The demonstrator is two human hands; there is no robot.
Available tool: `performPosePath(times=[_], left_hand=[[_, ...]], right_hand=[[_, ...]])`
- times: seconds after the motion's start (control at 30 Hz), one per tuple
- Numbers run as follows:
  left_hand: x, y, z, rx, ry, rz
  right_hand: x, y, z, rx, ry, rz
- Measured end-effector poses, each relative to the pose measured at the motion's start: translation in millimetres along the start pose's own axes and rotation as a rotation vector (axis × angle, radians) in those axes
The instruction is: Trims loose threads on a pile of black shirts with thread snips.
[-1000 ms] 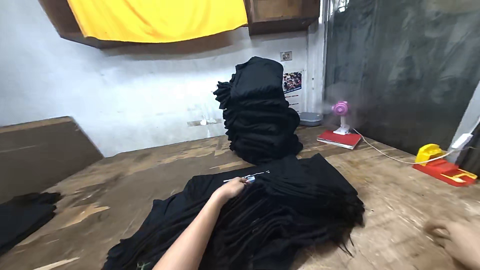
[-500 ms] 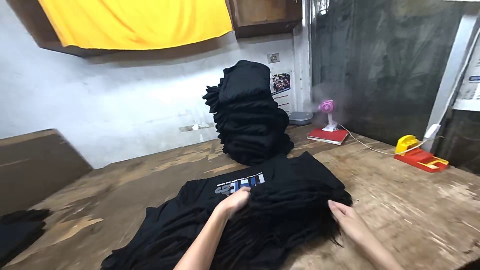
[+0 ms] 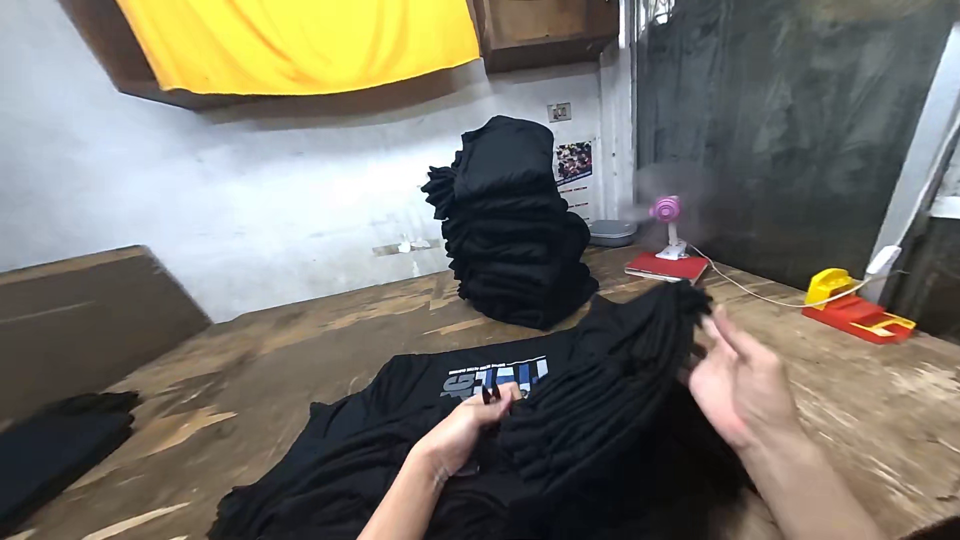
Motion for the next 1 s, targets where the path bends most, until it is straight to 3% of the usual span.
performPosePath(times=[0.1, 0.2, 0.27, 0.37, 0.43, 0.5, 0.57, 0.63, 0.7, 0.77, 0.83, 0.93, 1.0], left_hand=[[13.1, -2.0, 1.7, -0.085, -0.107, -0.266], [24.8, -6.7, 8.8, -0.125, -0.311, -0.514], [34.3, -11.7, 13.2, -0.183, -0.421, -0.664], [42.0, -25.6, 11.6, -0.335, -0.405, -0.823], [42.9, -35.5, 3.0, -0.441, -0.175, -0.891], [35.4, -44.6, -19.5, -0.507, 0.235, -0.938], [11.1, -50.5, -51.5, -0.517, 0.612, -0.960], [-27.2, -43.2, -85.6, -0.582, 0.878, -0.874], [-75.8, -19.8, -104.0, -0.606, 1.006, -0.672], [-115.1, 23.7, -107.2, -0.457, 0.923, -0.417], [-127.8, 70.7, -90.9, -0.124, 0.805, -0.275], [-108.6, 99.3, -40.6, 0.497, 0.967, -0.219], [-99.3, 93.8, -15.8, 0.707, 1.099, -0.272]], right_hand=[[-59.9, 33.8, -1.8, 0.049, -0.096, 0.327], [-99.4, 81.7, -58.4, -0.217, -0.264, 0.674], [-100.8, 104.2, -82.7, -0.318, -0.346, 0.721], [-75.0, 95.3, -66.0, -0.187, -0.553, 0.607], [-35.0, 63.7, -56.0, -0.049, -0.839, 0.712], [10.7, 10.6, -55.0, -0.043, -1.135, 0.860], [45.8, -48.9, -57.4, -0.065, -1.221, 0.946], [68.9, -82.9, -50.1, 0.079, -1.176, 0.808], [83.3, -99.2, -33.5, 0.170, -0.934, 0.648], [87.4, -98.4, -19.8, 0.069, -0.869, 0.657], [86.5, -89.2, -25.3, 0.018, -0.888, 0.601], [63.9, -83.3, -59.3, 0.003, -0.914, 0.491], [49.0, -85.7, -84.7, 0.066, -0.962, 0.495]])
Point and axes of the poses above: each hand's wrist, its own y-axis towards the middle knuckle, its own x-axis out of the back of the hand, z = x × y, the point moved 5 cm from there along y, towards the middle knuckle, and after that the axes turned 13 degrees about z, right-handed, at the moved point
